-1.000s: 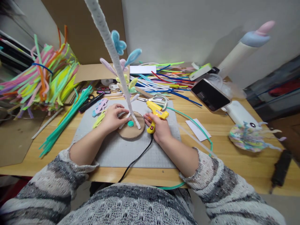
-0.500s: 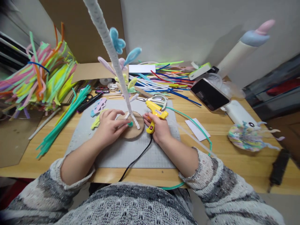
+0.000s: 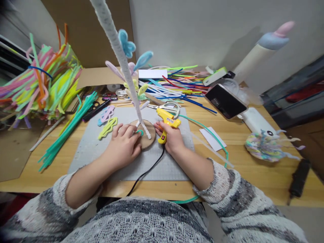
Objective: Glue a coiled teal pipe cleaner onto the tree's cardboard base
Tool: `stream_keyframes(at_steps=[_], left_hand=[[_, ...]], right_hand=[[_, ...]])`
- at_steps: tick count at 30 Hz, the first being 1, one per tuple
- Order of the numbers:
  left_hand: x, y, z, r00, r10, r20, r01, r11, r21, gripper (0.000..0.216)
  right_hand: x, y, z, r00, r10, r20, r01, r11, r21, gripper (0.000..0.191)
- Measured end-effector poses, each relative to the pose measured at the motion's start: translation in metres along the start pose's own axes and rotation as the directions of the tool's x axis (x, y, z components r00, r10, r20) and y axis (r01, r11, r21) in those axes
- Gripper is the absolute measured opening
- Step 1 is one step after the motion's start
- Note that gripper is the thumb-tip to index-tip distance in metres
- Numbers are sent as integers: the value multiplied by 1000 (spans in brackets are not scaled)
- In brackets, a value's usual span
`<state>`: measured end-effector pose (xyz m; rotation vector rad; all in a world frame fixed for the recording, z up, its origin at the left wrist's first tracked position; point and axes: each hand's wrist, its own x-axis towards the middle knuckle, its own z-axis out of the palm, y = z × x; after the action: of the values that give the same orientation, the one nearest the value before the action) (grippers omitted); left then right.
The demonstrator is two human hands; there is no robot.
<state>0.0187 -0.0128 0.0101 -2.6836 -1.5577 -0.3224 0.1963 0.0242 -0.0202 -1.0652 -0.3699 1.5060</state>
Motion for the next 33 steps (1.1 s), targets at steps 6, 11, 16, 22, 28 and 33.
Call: stream_keyframes(at_steps=[6,11,16,22,28,33], left_hand=[[1,-14,-3,999,31,25,-30,999,-30,28],[5,-23,-1,1000,9,28,-7,996,-92,23],[6,-34,4,990,-116,-78,83,938,-337,27],[1,-32,5,997,-67,-41,56,973,-222,32],[0,-27,7,998,-40,47,47,987,-152,30],[4,-39,7,994,17,112,-5,994,-108,31]], right_hand=[[0,0,0,1000,0,-4,0,1000,1,5],[0,0,1,1000,1,1,-1,1000,5,4],[0,0,0,1000,12,6,-12,1000,6,4],[1,0,-1,1000,16,13,-16,1000,-3,4],[1,0,0,1000,23,-1,-23,1000,-3,5],[2,1,0,1000,10,-9,-10,1000,5,4]])
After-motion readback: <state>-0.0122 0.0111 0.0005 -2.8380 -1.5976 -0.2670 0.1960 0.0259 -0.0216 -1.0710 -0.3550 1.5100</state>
